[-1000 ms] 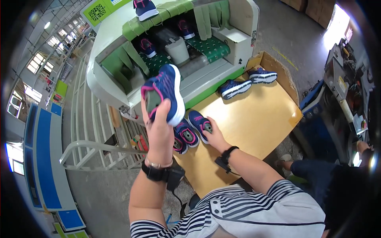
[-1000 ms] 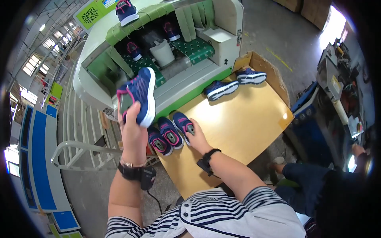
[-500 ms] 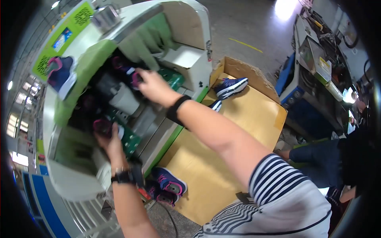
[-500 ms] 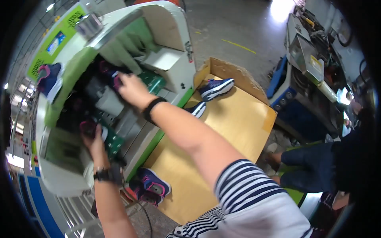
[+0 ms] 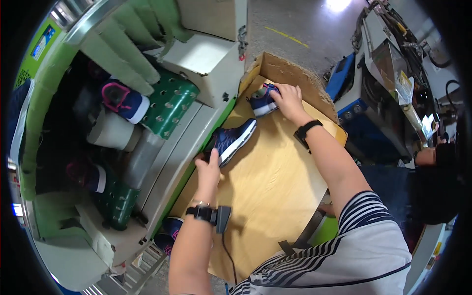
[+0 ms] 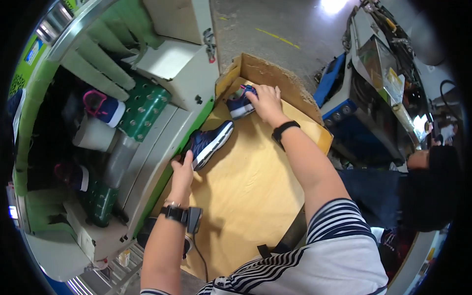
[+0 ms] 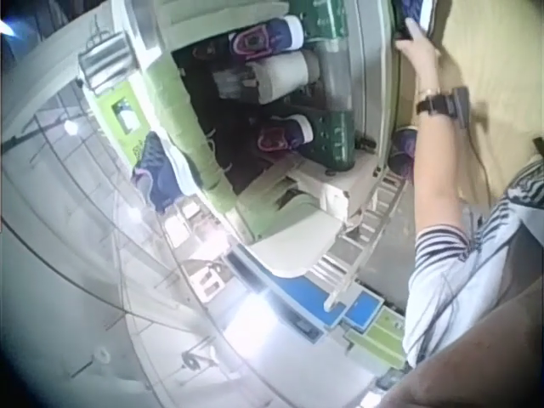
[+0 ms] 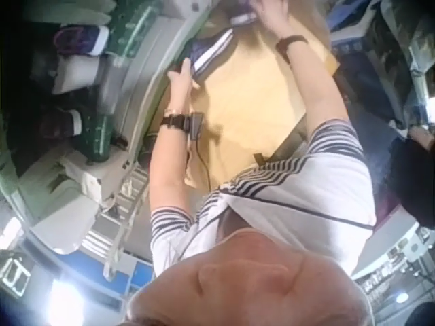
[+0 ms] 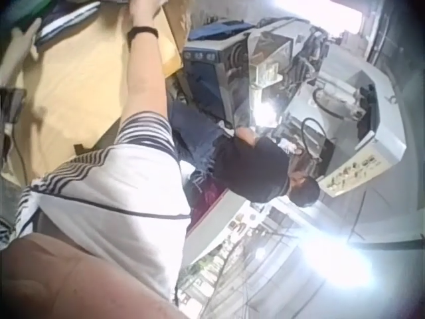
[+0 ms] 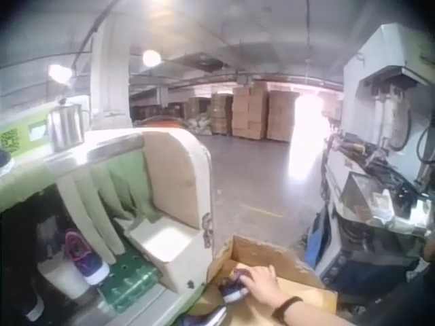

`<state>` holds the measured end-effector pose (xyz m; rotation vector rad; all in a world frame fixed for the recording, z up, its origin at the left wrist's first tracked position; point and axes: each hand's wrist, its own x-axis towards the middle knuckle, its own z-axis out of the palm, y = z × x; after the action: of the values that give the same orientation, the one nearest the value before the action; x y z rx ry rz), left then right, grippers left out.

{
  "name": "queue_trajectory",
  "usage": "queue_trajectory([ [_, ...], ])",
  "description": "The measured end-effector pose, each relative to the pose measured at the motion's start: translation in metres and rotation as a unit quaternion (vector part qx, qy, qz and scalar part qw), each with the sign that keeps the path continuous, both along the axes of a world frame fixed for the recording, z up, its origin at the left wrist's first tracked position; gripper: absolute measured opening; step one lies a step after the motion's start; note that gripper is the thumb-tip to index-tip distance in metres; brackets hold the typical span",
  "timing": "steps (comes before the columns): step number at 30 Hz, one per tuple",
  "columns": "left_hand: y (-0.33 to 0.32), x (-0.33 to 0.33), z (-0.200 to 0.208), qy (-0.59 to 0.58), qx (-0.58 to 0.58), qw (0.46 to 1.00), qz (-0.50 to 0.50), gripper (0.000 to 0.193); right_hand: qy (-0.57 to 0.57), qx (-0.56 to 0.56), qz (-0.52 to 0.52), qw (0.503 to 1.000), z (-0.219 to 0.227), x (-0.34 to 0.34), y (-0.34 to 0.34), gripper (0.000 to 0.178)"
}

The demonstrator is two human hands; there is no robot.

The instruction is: Checking and placing shoes onto a conveyor belt for processing.

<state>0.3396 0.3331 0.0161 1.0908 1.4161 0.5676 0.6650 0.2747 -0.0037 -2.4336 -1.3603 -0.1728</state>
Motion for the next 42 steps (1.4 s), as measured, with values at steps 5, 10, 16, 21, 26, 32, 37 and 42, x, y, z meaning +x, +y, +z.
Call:
queue_trajectory([
  [5, -0.035, 0.019, -0.013, 0.065, 0.241, 0.95, -0.188, 0.089, 0.367, 0.133, 0.089, 0.916, -0.026, 0.024, -0.107, 0.039],
  [10, -0.075, 0.038, 0.002, 0.07, 0.366, 0.859, -0.351, 0.092, 0.282, 0.173, -0.185, 0.925, -0.036, -0.044, -0.098, 0.088],
  [16, -0.128, -0.005, -0.018, -0.018, 0.097, 0.956, -0.277, 0.083, 0.6, 0.269, -0.138, 0.74, 0.032, -0.074, -0.106, 0.063],
  [21, -0.156, -0.131, 0.008, -0.068, -0.2, 0.951, -0.226, 0.083, 0.656, 0.12, 0.063, 0.743, 0.137, -0.196, -0.162, 0.073],
  [26, -0.21, -0.167, 0.02, 0.075, -0.014, 0.988, -0.138, 0.098, 0.467, -0.001, 0.152, 0.871, 0.068, -0.258, -0.228, 0.094],
  [32, -0.282, -0.185, -0.02, 0.058, 0.206, 0.959, -0.188, 0.115, 0.413, 0.075, 0.165, 0.892, 0.008, -0.302, -0.279, 0.086],
  [37, -0.258, -0.177, -0.023, 0.049, 0.272, 0.949, -0.15, 0.091, 0.417, 0.047, 0.203, 0.885, 0.017, -0.318, -0.304, 0.081],
  [42, -0.22, -0.19, 0.015, -0.052, 0.085, 0.993, -0.061, 0.062, 0.498, 0.057, 0.143, 0.854, 0.022, -0.327, -0.299, 0.087],
])
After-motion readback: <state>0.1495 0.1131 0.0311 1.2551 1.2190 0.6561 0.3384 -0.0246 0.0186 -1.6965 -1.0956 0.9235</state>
